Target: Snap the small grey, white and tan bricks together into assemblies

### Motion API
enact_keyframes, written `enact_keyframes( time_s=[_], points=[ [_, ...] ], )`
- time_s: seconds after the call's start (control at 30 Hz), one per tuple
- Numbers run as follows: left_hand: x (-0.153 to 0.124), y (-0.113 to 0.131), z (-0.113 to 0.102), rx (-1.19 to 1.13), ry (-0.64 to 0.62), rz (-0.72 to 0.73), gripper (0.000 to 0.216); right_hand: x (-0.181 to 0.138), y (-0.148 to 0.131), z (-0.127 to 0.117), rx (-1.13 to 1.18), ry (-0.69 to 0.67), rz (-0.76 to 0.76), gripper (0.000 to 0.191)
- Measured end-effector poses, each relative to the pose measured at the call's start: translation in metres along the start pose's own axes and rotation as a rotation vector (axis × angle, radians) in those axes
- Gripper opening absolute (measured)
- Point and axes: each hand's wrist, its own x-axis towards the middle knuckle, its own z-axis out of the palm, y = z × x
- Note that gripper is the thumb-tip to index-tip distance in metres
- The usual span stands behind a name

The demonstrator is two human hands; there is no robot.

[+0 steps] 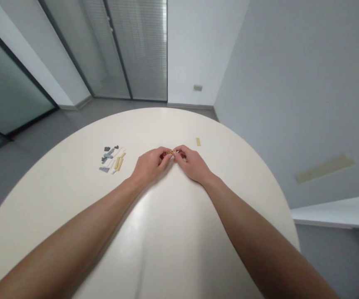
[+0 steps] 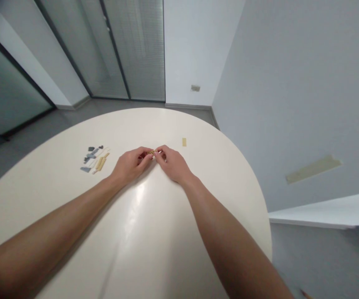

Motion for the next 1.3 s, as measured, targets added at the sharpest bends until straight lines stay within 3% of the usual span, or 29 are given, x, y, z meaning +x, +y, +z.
enact_keyframes(
  time_s=[1.3],
  points=[
    [0.0016, 0.002, -0.0001, 0.001, -0.067, 0.034, 0.03, -0.0005, 0.0, -0.0015, -0.061, -0.014, -0.013, 0.02]
  ],
)
